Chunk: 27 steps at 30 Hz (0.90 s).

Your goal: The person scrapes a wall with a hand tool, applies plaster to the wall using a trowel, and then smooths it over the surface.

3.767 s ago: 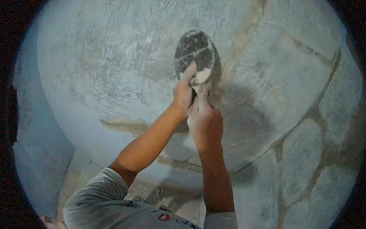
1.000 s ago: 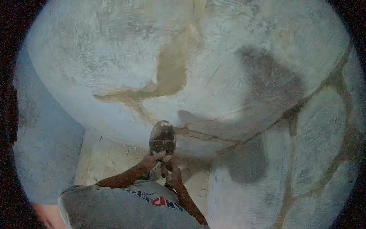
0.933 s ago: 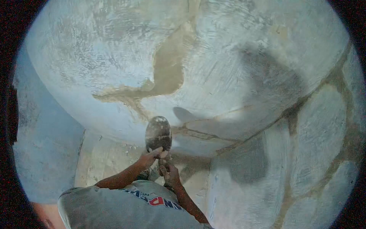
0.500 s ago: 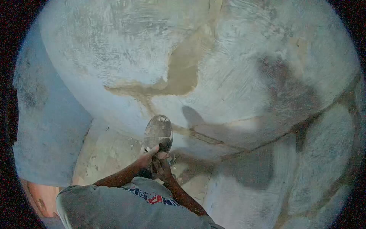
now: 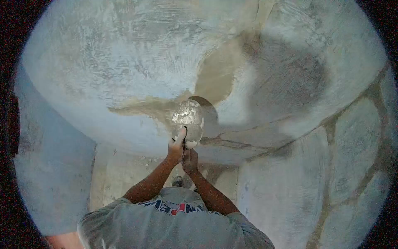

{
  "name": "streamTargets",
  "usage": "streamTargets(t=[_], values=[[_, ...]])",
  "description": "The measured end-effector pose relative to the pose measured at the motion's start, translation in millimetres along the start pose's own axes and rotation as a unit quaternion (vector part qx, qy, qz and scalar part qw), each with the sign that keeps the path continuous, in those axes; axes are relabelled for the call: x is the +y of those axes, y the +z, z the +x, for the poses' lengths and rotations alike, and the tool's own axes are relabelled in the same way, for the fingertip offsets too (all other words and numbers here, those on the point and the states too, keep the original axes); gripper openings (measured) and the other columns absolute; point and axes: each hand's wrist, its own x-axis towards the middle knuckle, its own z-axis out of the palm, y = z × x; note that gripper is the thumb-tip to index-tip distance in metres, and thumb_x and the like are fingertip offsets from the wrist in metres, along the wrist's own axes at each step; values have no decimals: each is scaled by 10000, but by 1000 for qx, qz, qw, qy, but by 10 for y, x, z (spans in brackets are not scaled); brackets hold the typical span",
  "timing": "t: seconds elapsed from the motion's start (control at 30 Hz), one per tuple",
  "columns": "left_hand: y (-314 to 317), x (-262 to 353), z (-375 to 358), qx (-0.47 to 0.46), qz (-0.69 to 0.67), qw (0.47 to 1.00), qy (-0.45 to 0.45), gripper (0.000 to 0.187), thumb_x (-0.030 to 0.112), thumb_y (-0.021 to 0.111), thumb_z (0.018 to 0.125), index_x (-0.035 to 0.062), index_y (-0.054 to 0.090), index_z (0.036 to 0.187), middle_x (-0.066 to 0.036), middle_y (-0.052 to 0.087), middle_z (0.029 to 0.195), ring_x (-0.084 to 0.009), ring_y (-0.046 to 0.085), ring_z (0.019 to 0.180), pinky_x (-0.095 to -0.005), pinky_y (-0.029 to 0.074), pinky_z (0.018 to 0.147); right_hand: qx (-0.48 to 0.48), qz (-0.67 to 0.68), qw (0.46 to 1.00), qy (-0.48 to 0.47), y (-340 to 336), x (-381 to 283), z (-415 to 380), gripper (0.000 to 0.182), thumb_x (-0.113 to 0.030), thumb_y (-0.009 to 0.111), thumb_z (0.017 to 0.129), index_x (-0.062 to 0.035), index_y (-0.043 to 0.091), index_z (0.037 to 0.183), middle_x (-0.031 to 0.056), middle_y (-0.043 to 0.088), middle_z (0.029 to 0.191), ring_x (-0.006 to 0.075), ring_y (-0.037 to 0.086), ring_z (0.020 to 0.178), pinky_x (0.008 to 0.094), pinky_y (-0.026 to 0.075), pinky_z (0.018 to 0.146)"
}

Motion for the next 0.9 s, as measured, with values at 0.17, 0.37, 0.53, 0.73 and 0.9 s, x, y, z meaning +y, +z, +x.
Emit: streamTargets(t=[0.17, 0.37, 0.53, 0.73, 0.9], values=[[-118, 105, 210, -8, 29, 999, -39, 508, 354, 656, 924, -22, 494, 1226, -102, 606, 1034, -176, 617, 867, -305, 523, 732, 39, -16, 999, -15, -33, 300, 169, 446, -502, 479, 994, -64, 560, 962, -8, 577, 855, 82, 545, 726, 267, 442, 596], [-230, -76, 257, 43, 51, 996, -65, 422, 332, 696, 899, 34, 564, 1166, -33, 627, 933, -101, 597, 751, -254, 483, 604, 56, -205, 974, -79, -138, 396, 188, 538, -583, 431, 977, -62, 557, 935, -16, 541, 708, 79, 468, 577, 270, 392, 521], [-52, -3, 226, 15, -86, 992, -93, 448, 386, 687, 901, 45, 576, 1170, -39, 641, 969, -123, 625, 791, -276, 506, 624, 60, -272, 960, 5, -63, -212, 164, 582, -578, 427, 980, -13, 558, 1034, -8, 501, 642, 76, 433, 535, 266, 356, 484], [162, -206, 155, -15, -178, 972, -151, 572, 371, 692, 893, -1, 504, 1284, -134, 621, 1162, -242, 660, 977, -388, 555, 765, -15, -441, 897, -18, -480, -702, 39, 572, -550, 448, 985, 6, 552, 1072, -1, 513, 647, 74, 440, 526, 251, 347, 470], [462, -116, 54, 30, -134, 981, -140, 492, 364, 618, 949, 21, 510, 1284, -133, 626, 1149, -217, 642, 996, -355, 545, 811, -31, -453, 890, 42, -367, -1250, 33, 441, -438, 478, 1004, -9, 565, 945, 13, 526, 650, 79, 455, 528, 257, 370, 480]])
